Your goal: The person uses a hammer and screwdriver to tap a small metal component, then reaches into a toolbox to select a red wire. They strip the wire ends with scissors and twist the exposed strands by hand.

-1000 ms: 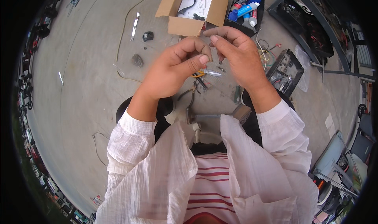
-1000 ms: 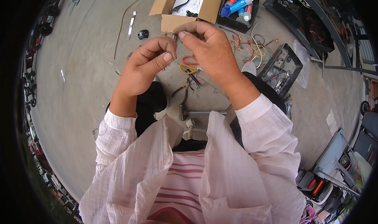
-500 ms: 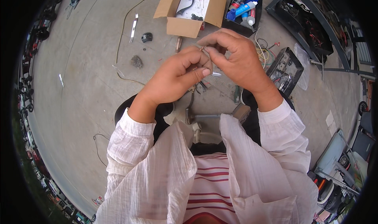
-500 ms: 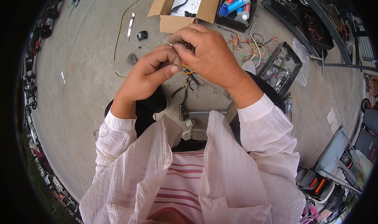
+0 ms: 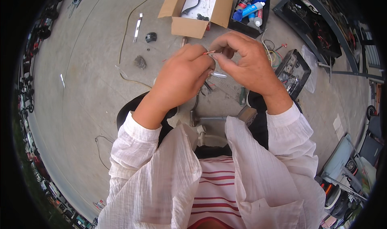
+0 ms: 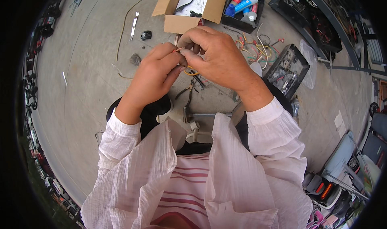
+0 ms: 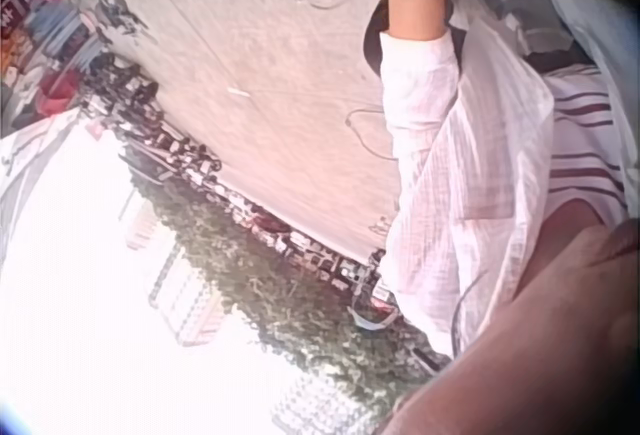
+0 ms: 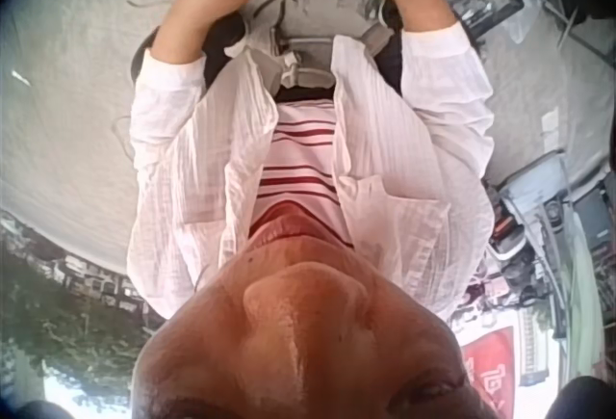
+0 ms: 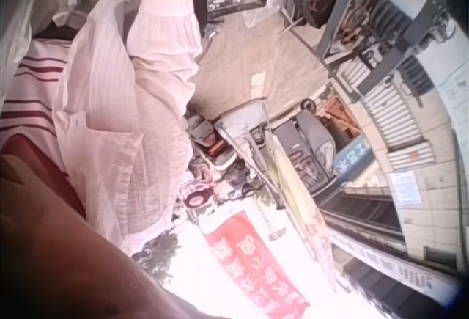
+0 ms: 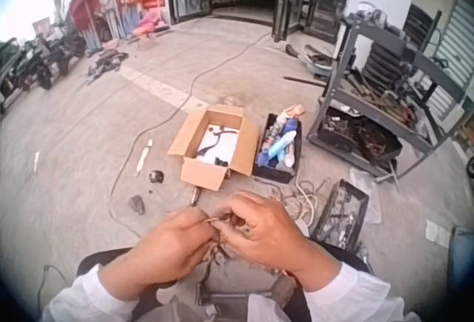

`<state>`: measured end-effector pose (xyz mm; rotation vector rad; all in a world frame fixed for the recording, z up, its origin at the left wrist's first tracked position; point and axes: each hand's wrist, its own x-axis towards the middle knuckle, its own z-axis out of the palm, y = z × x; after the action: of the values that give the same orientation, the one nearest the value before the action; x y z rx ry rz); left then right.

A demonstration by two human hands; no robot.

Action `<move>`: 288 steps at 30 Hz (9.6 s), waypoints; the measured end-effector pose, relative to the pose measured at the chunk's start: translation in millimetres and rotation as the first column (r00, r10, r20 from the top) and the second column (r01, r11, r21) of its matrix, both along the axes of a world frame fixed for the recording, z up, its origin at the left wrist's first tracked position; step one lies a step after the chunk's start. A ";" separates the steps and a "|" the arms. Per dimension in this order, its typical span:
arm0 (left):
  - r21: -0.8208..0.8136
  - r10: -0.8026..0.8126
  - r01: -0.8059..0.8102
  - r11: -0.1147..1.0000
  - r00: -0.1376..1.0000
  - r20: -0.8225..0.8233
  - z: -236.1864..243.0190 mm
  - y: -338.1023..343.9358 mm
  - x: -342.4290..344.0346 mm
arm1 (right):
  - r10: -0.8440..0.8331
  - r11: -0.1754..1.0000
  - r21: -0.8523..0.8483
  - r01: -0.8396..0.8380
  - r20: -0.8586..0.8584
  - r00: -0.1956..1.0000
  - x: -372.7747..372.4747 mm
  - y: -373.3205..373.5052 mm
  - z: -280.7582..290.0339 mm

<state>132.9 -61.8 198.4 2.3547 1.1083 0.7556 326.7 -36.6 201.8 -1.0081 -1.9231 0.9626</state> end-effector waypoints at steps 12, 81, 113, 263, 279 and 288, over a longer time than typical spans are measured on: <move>0.144 0.019 -0.012 0.990 0.999 -0.047 -3.5 -1.3 0.3 | 0.005 0.980 -0.195 -0.028 -0.116 0.993 0.2 -1.3 -7.8; -0.816 0.685 0.007 0.578 0.539 0.490 -12.7 -2.4 -80.9 | 0.091 0.696 -0.639 0.327 0.531 0.843 -30.4 -54.0 -433.4; -0.832 0.657 0.047 0.553 0.589 0.470 -19.8 -10.0 -74.5 | -0.168 0.712 -0.406 0.572 0.693 0.701 9.2 -126.5 -428.8; -0.857 0.772 0.179 0.483 0.377 0.513 -13.1 3.0 -4.1 | -0.359 0.877 0.304 0.372 -0.101 0.928 25.4 11.2 -0.9; -0.837 0.635 0.368 0.404 0.546 0.547 -15.3 -1.7 -0.9 | -0.200 0.879 0.463 0.115 0.140 0.970 -3.5 -3.2 -9.4; -0.737 0.461 0.366 0.569 0.599 0.654 -2.5 -5.2 2.0 | -0.262 0.959 0.046 0.279 -0.223 0.939 -3.9 -5.0 -5.5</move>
<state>135.0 -67.0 195.8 0.9168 0.7991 0.9013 322.8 -41.6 196.3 -1.0460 -1.5824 0.7970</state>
